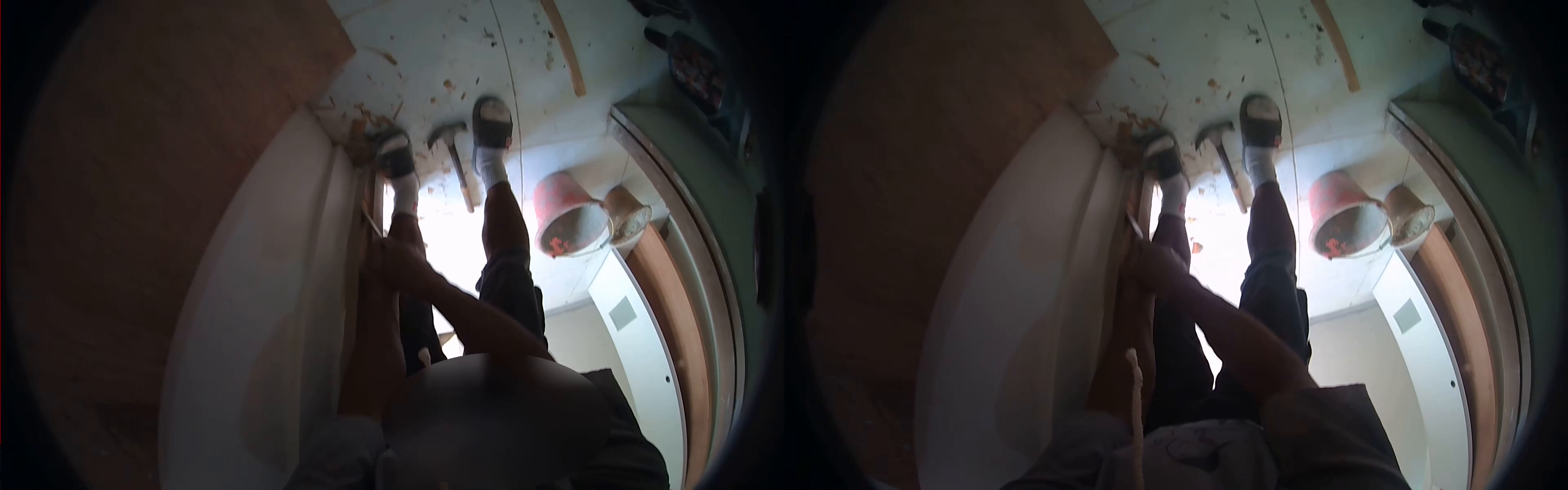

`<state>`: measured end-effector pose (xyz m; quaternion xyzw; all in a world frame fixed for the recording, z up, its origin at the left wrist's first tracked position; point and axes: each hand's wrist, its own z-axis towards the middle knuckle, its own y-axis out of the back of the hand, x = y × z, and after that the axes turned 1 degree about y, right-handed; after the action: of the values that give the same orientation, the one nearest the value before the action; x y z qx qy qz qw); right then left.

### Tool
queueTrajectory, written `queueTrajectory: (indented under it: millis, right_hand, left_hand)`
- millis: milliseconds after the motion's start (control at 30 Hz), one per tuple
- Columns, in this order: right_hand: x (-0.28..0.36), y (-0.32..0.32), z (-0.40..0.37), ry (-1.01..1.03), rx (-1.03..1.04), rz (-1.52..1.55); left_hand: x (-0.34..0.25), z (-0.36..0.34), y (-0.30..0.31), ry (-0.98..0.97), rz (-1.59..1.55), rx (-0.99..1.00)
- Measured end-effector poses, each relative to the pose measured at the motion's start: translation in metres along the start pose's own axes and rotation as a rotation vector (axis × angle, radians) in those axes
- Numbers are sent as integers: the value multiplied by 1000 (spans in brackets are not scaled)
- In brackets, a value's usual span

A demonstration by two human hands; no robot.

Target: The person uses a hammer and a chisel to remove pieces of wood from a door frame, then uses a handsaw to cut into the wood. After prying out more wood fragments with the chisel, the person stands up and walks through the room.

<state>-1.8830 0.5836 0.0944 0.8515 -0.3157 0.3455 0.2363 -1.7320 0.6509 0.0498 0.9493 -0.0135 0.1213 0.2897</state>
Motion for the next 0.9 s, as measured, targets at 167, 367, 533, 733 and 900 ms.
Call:
queueTrajectory:
  millis: [167, 367, 533, 733, 900]
  right_hand:
    - [15, -25, 18, 13, -91, -23]
    - [14, -20, 2, -215, 55, 385]
    - [6, -27, 10, 19, -107, 15]
    - [-9, -82, 30, -8, -242, 47]
    - [-7, -83, 27, 47, -81, 230]
  left_hand:
    - [-11, -2, -30, 47, 97, -5]
    - [-7, -19, -36, 66, 88, -39]
    - [-12, 3, -52, 113, 146, -62]
    - [-5, 3, -28, 128, 142, -105]
    - [-26, -20, -63, 188, 242, -77]
